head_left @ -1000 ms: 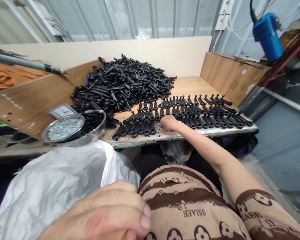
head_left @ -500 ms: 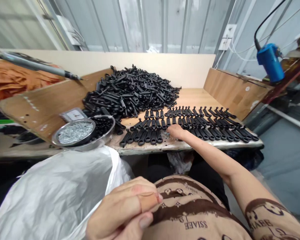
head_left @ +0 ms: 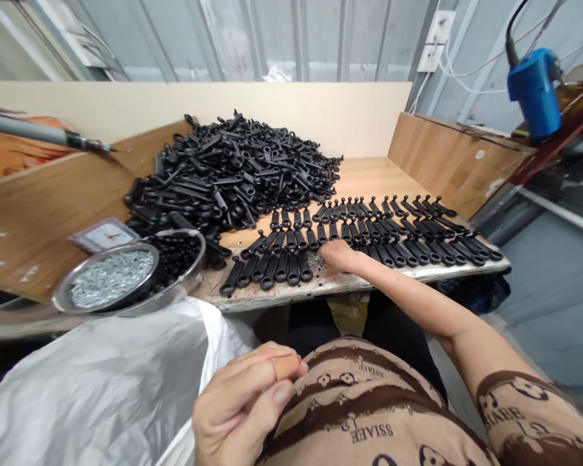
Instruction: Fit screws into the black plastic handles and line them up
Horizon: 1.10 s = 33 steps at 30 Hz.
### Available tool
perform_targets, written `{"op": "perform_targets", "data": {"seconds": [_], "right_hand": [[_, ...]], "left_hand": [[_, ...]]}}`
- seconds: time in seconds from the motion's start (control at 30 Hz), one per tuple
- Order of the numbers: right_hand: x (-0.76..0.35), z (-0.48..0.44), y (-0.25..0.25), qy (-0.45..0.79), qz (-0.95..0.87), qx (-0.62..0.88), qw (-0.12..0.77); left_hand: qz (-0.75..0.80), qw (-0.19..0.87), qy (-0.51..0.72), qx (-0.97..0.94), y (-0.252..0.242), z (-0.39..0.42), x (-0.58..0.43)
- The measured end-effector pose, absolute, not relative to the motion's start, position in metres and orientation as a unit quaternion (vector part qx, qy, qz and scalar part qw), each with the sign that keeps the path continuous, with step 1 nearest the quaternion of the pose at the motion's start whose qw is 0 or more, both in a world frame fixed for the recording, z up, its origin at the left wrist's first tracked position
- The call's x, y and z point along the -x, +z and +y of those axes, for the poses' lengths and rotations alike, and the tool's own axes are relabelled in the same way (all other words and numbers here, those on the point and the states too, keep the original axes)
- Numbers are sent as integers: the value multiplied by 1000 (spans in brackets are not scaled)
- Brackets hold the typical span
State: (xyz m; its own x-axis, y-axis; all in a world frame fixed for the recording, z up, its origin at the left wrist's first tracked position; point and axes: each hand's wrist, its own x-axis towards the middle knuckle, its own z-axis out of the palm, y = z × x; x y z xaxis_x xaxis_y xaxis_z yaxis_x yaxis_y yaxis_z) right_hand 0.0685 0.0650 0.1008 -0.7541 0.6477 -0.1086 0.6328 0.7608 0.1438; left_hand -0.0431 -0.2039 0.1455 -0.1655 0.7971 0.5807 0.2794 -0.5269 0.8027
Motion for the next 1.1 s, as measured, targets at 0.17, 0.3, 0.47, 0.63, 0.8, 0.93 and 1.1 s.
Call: {"op": "perform_targets", "data": {"seconds": [0.17,0.3,0.47,0.63,0.8,0.93,1.1], "right_hand": [[-75,61,103,38,939,-335,63],[-79,65,104,38,944,-323,55],[-81,78,99,21,951,-305,43],[-94,80,102,-13,957,-289,-4],[-130,61,105,8,943,-275,-185],[-165,40,105,20,924,-306,-227],[-201,20,107,-14,895,-363,-259]], "left_hand": [[446,235,595,-626,139,-181,47],[455,256,558,-645,137,-157,46],[471,279,504,-668,118,-125,49],[559,97,513,-644,69,-86,56],[604,-216,455,-617,29,-48,57],[610,-245,400,-638,23,-34,50],[634,-236,390,-625,20,-27,43]]}}
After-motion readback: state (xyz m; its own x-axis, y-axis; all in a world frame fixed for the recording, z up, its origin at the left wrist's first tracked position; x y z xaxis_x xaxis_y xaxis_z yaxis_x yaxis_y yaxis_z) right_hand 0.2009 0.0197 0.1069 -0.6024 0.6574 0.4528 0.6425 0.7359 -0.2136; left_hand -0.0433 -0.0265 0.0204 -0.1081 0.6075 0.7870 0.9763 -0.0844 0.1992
